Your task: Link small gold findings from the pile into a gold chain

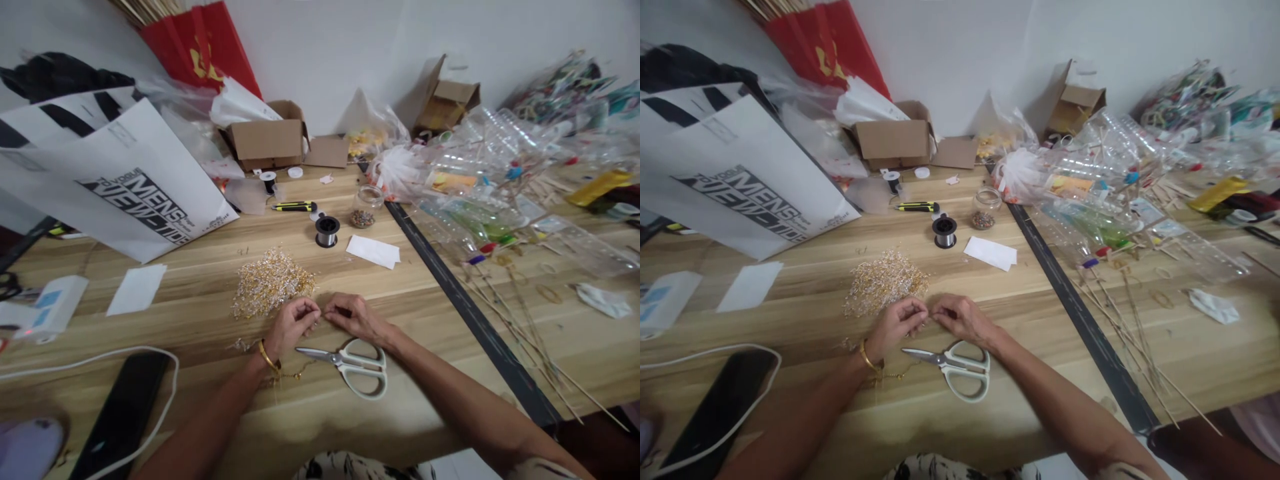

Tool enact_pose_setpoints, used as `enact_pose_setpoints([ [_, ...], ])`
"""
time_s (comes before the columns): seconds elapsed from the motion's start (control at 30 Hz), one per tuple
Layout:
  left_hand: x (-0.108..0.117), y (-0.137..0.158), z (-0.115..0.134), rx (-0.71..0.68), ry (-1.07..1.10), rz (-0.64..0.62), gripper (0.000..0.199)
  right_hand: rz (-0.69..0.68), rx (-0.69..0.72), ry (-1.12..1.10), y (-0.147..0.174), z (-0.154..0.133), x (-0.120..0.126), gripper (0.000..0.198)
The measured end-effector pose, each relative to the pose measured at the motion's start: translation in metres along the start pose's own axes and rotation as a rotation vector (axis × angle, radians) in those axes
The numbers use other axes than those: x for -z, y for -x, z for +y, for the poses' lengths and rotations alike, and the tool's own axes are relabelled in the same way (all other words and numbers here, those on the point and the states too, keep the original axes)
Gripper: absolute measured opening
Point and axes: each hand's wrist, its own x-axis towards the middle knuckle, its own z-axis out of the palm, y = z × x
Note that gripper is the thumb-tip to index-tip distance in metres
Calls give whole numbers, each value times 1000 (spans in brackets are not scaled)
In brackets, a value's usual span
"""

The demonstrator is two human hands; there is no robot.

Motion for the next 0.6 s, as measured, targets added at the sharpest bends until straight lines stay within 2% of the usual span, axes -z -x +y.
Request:
enact_pose_setpoints([
  [0.17, 1, 0, -2, -5, 18, -9, 25, -2, -21, 51, 3, -2, 5, 14],
  [0.6, 0, 0, -3, -10, 6, -3, 27, -45, -19, 21, 7, -4, 16, 5],
])
